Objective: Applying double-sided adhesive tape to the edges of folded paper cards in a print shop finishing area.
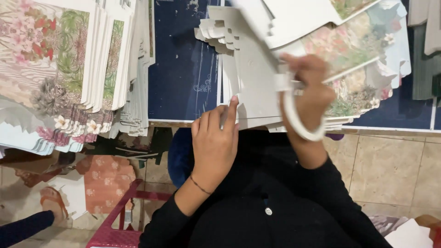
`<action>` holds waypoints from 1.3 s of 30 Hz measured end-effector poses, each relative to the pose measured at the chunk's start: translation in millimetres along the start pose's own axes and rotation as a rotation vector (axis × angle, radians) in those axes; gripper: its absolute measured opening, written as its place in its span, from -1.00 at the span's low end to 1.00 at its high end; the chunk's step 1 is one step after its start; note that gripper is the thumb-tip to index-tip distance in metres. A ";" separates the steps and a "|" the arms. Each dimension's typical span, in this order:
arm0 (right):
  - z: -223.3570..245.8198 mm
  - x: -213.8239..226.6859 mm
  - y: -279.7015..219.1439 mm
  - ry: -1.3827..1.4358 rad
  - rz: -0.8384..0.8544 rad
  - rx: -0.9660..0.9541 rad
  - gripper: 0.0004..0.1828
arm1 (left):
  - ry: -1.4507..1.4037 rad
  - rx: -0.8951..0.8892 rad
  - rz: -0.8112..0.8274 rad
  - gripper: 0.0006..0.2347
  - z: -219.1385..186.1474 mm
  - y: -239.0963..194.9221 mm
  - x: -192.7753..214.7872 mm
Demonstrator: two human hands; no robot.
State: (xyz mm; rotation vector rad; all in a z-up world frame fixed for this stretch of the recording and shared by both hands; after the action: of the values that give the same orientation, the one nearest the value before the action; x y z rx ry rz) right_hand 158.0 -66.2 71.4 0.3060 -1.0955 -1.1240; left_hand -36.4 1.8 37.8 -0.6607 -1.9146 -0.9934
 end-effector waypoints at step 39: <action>54.6 -37.6 -71.1 0.197 0.663 -0.202 -0.96 | -0.685 0.476 0.018 -0.38 66.8 -12.3 -20.3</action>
State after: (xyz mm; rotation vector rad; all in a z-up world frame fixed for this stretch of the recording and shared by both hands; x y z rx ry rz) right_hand 72.4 -50.5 28.3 -0.1069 -0.8082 -0.5855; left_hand -65.5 49.7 -5.6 -0.7882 -2.6068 -0.2648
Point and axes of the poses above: each hand's wrist, its own y-axis towards the middle knuckle, its own x-axis out of the back of the hand, z = x × y, the point moved 5 cm from there along y, towards the middle knuckle, and after that the axes turned 6 degrees about -z, right-handed, at the moved point
